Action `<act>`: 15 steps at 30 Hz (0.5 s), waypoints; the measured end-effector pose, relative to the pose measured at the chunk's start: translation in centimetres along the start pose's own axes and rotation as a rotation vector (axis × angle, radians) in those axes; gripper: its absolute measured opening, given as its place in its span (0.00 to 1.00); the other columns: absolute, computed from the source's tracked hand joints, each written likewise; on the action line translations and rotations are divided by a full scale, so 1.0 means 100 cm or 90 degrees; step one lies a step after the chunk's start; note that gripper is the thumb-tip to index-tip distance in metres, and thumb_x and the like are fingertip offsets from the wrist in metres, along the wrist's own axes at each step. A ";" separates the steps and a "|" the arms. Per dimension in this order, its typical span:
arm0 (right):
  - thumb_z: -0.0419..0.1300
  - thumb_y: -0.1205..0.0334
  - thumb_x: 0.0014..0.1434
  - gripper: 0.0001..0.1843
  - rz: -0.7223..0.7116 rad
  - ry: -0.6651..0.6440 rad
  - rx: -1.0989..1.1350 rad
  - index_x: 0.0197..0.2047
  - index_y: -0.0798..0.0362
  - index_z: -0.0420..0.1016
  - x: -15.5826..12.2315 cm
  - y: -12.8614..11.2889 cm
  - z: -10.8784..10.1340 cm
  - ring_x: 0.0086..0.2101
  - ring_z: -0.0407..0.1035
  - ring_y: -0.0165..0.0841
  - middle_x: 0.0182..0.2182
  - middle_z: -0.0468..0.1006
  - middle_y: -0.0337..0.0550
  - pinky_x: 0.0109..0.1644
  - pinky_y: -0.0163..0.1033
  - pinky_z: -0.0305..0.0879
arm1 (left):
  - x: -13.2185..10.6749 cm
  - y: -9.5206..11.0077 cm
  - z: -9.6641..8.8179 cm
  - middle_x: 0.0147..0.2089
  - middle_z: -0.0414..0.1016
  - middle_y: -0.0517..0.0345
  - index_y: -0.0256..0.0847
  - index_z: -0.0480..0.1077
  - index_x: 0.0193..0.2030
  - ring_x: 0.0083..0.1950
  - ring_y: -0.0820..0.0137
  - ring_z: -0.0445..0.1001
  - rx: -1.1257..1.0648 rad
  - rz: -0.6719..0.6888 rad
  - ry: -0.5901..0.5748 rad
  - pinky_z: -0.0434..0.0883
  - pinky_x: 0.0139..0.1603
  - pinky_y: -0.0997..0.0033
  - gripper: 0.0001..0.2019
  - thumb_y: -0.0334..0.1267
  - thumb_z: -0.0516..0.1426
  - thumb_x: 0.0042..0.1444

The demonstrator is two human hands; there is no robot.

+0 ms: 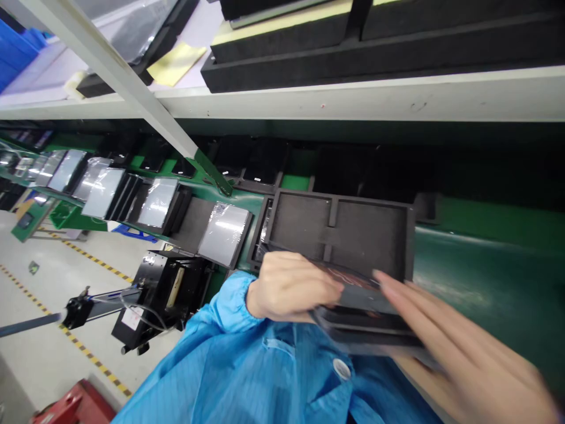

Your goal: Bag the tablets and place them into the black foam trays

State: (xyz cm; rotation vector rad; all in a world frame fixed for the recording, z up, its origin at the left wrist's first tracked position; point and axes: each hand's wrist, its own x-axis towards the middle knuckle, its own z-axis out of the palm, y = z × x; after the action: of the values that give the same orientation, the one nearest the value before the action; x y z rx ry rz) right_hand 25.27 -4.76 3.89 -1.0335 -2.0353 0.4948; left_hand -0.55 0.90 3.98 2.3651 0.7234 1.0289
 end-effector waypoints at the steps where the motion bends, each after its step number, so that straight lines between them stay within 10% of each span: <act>1: 0.58 0.72 0.63 0.35 -0.013 -0.009 -0.015 0.72 0.48 0.67 0.005 -0.002 0.010 0.54 0.78 0.44 0.58 0.80 0.44 0.59 0.44 0.79 | 0.008 0.006 0.000 0.37 0.87 0.52 0.42 0.72 0.39 0.39 0.67 0.87 0.015 0.066 -0.004 0.78 0.38 0.68 0.16 0.42 0.48 0.75; 4: 0.55 0.79 0.60 0.37 0.019 0.053 0.074 0.70 0.44 0.67 0.009 0.001 0.035 0.46 0.82 0.41 0.52 0.84 0.44 0.48 0.44 0.82 | 0.025 0.015 -0.009 0.39 0.86 0.51 0.39 0.73 0.43 0.40 0.65 0.85 0.095 0.051 -0.019 0.76 0.40 0.66 0.12 0.46 0.57 0.70; 8: 0.62 0.79 0.58 0.25 0.069 0.145 0.271 0.56 0.48 0.78 -0.006 0.017 0.047 0.43 0.82 0.42 0.45 0.86 0.46 0.43 0.45 0.82 | 0.012 0.000 -0.035 0.54 0.83 0.41 0.39 0.72 0.57 0.55 0.54 0.82 0.149 -0.144 -0.055 0.77 0.55 0.53 0.31 0.60 0.65 0.57; 15: 0.59 0.65 0.69 0.15 0.038 0.206 0.380 0.56 0.48 0.80 -0.022 0.032 0.050 0.44 0.82 0.47 0.44 0.86 0.49 0.43 0.53 0.82 | -0.029 -0.010 -0.019 0.43 0.87 0.47 0.39 0.79 0.49 0.46 0.62 0.85 -0.170 -0.200 0.034 0.82 0.48 0.63 0.11 0.41 0.65 0.63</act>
State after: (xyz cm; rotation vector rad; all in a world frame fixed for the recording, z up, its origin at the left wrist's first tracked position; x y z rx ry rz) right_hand 23.66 -4.61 -2.24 -0.7464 -1.4412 0.8435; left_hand -3.97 0.26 3.10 1.9311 0.8841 0.9848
